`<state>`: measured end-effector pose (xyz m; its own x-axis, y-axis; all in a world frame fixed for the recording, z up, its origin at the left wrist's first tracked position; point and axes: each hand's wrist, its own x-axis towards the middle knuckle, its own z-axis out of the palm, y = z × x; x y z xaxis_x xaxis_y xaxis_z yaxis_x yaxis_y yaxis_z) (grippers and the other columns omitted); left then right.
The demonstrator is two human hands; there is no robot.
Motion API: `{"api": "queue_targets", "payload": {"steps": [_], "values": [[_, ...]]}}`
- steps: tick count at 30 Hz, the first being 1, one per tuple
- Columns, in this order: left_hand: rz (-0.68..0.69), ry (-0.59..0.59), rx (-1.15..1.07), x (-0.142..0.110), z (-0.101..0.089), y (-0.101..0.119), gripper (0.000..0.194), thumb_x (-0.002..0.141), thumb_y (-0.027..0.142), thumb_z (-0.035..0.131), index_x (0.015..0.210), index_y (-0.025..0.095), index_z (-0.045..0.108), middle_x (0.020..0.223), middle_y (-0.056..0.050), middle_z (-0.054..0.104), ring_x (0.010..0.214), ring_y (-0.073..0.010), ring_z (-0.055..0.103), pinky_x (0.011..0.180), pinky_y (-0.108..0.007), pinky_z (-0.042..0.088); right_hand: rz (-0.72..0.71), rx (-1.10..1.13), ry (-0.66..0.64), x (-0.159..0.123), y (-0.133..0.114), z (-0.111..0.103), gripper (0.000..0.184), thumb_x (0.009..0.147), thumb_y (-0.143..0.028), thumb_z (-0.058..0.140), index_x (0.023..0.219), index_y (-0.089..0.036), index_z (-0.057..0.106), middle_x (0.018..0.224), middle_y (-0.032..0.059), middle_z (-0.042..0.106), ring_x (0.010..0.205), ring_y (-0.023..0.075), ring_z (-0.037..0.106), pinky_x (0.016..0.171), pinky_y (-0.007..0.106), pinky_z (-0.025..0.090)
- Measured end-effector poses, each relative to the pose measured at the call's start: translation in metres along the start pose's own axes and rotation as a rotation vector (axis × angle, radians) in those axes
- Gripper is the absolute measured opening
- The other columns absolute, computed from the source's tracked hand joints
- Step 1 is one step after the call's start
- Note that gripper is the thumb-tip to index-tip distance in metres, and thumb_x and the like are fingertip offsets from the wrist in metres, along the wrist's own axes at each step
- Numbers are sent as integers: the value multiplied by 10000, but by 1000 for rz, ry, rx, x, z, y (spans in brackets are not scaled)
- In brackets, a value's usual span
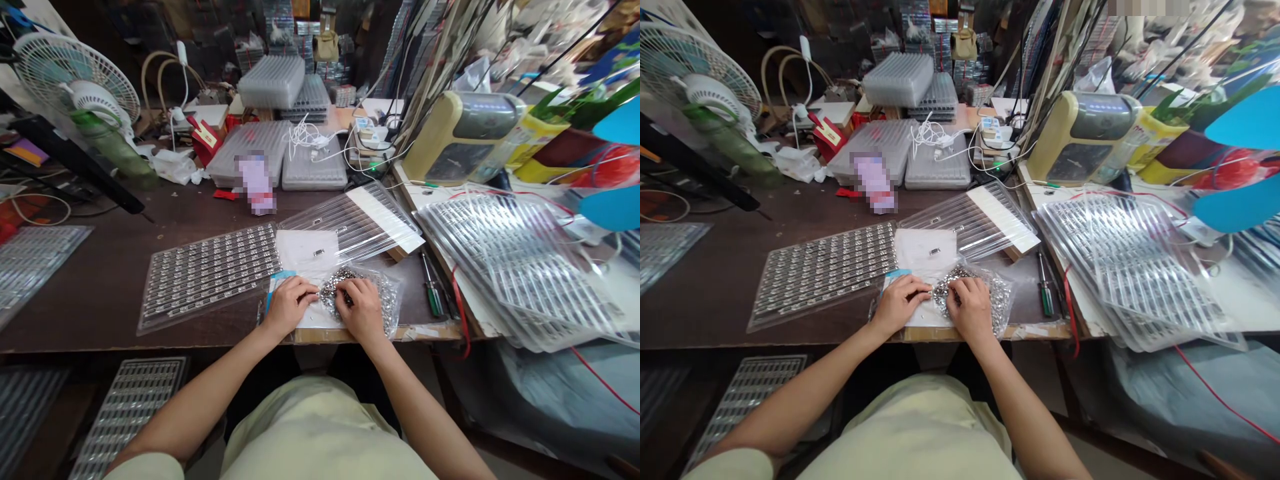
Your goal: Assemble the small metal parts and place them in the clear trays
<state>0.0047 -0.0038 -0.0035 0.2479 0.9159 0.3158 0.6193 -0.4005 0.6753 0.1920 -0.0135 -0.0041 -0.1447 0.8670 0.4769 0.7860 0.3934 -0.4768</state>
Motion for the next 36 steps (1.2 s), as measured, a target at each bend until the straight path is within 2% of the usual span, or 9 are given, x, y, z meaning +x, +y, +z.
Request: {"api": "queue_targets", "payload": {"steps": [4,7,11,15,20,24,31,33,36], "values": [[-11,4,-49,1,-1,2,90,802,202,673,867,231,728,837,-27,675,832,-173,605,773,-304,477,17,45,25,0,1,-2,109,831,-120,524,809,-199,596,811,29,634,811,192,523,765,338,401],[-19,60,-61,3,-9,1,96,823,217,648,884,226,722,845,-29,674,845,-171,603,772,-299,474,-1,76,25,2,2,-4,117,863,-147,514,887,-197,617,847,36,655,824,195,545,771,340,413],[-88,183,200,3,-33,-11,128,841,271,625,931,249,714,909,-29,678,890,-202,578,826,-358,420,-46,88,-16,5,-3,-1,233,926,-176,448,1061,-209,636,915,48,682,851,190,569,779,330,418],[-159,240,456,-8,-56,-31,88,817,297,644,840,274,725,948,-31,646,931,-235,539,837,-390,367,-39,89,-83,8,-17,12,134,909,-262,545,898,-221,672,816,16,698,783,168,578,758,306,385],[-156,319,520,-24,-68,-40,75,802,268,638,819,245,708,961,-50,635,943,-252,531,859,-413,342,-44,30,-111,13,-32,29,109,838,-363,656,796,-273,699,829,-16,699,796,152,544,769,319,324],[-83,255,437,-3,-61,-30,89,830,278,613,829,244,695,928,-37,657,916,-233,552,867,-409,337,-82,-3,-112,13,-34,31,118,864,-363,623,854,-300,723,877,-6,683,817,148,520,762,323,312],[5,55,337,77,-12,-6,82,825,286,636,839,218,679,898,-33,700,893,-221,589,891,-413,333,-108,-31,-120,11,-34,31,127,882,-331,600,911,-306,721,892,8,672,821,159,500,750,327,311],[-15,35,334,85,-9,-4,60,813,257,649,805,199,661,878,-34,701,884,-220,595,882,-405,351,-116,-44,-125,12,-36,31,125,880,-332,601,918,-315,719,893,8,669,822,166,492,742,329,306],[-37,35,310,75,-20,-4,36,827,215,622,807,190,639,843,-24,698,849,-207,606,865,-388,385,-125,-79,-123,12,-34,25,153,879,-327,600,995,-302,697,952,19,666,860,183,494,762,342,312]]}}
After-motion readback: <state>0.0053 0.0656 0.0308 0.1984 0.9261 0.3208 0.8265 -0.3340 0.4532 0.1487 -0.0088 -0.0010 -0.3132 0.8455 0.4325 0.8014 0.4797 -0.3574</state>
